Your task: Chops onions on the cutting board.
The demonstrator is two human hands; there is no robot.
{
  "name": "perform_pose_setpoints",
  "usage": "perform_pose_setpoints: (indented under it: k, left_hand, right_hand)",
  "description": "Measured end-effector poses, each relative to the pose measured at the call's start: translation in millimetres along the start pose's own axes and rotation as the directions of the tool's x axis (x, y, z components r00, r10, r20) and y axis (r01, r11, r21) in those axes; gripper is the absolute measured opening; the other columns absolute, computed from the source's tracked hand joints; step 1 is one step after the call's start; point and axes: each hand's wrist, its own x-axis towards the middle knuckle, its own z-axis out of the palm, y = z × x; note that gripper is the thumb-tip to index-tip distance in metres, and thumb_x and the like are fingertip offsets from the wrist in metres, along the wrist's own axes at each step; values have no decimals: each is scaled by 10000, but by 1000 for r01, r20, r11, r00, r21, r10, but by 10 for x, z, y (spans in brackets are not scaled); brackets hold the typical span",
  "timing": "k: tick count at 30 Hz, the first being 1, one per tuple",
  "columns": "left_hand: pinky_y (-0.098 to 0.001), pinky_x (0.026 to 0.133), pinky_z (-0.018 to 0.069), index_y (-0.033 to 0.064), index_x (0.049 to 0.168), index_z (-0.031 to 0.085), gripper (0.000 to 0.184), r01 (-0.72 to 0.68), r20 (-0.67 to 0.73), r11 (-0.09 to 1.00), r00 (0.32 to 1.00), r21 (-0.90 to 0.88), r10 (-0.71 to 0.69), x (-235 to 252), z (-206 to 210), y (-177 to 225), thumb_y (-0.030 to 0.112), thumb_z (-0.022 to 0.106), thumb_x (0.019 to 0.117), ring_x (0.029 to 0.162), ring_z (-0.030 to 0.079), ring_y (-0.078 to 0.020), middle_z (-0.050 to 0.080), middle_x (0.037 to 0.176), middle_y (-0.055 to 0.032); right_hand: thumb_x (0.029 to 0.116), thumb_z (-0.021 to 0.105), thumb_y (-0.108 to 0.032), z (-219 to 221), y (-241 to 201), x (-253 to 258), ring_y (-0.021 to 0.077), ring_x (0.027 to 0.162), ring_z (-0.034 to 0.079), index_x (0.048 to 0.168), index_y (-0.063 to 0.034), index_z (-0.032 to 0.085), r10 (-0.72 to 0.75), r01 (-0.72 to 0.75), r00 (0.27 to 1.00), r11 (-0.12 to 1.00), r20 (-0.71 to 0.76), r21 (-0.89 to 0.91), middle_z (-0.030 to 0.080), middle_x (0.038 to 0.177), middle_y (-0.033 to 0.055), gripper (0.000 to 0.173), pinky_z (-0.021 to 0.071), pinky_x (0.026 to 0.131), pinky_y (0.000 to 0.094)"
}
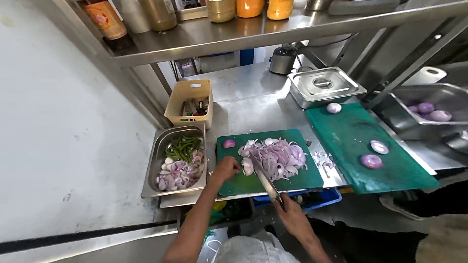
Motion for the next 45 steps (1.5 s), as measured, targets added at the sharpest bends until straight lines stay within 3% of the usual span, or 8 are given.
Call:
perform_pose_setpoints:
  k: [7,13,17,30,35,38,41,45]
  left_hand:
    - [-442,1076,491,117,989,804,105,-144,-150,986,977,80,154,-142,156,-142,186,753,928,1150,645,-251,738,1108,-63]
    - [-436,1031,520,98,967,785,99,-242,-91,954,961,175,261,-130,156,-149,122,690,951,1102,662,-247,745,1040,-59]
    - [-445,1056,503,59,971,777,97,-255,-127,957,954,136,273,-172,140,-125,73,685,944,1124,658,-268,743,1057,-91]
    - [-453,1124,442,143,1030,788,129,-151,-161,965,969,212,187,-226,198,-71,166,674,975,1201,623,-233,742,1121,-27]
    - [-409,1051,534,148,1071,790,170,-244,-559,951,770,189,308,-450,195,88,231,669,985,1205,651,-204,743,1184,1]
    - [-447,1077,519,123,1169,756,243,-128,-587,991,801,30,121,-611,141,195,177,707,938,1279,607,-245,669,1336,-60]
    - [-485,1143,445,116,1337,659,437,154,-364,988,919,-30,-155,-689,148,169,187,711,909,1376,523,-299,560,1478,-109]
    - [-451,1067,523,100,1369,634,433,156,-343,980,920,-127,-191,-647,351,47,132,703,943,1235,639,-278,627,1394,-128]
  right_hand:
    - [1080,471,-305,-20,-615,134,390,1113,678,1397,-64,549,56,11,985,926,165,-379,681,1191,215,406,541,946,558]
    - [1081,437,-215,169,-727,356,409,1139,672,1478,-63,400,118,17,952,901,281,-434,658,1225,235,427,548,946,575]
    - [1075,461,-223,-151,-1026,285,440,1156,655,1468,-45,449,115,58,947,857,299,-513,658,1231,258,432,527,958,602]
    - [1089,463,-269,208,-796,558,409,1151,661,1460,-36,419,71,73,939,915,336,-397,645,1239,249,440,533,966,579]
    - [1075,491,-314,-96,-886,432,399,1102,678,1378,-44,519,13,83,967,928,255,-364,683,1152,223,406,535,939,580]
    - [1071,492,-338,-77,-857,292,373,1076,688,1363,-32,523,23,41,975,960,223,-278,684,1130,209,424,549,927,561]
    - [1073,479,-361,109,-745,272,384,1147,665,1343,-2,548,58,15,962,964,267,-265,664,1204,233,454,535,972,563]
    - [1068,488,-350,163,-501,383,385,1153,660,1244,8,629,83,-21,972,962,218,-274,670,1203,238,424,525,977,562]
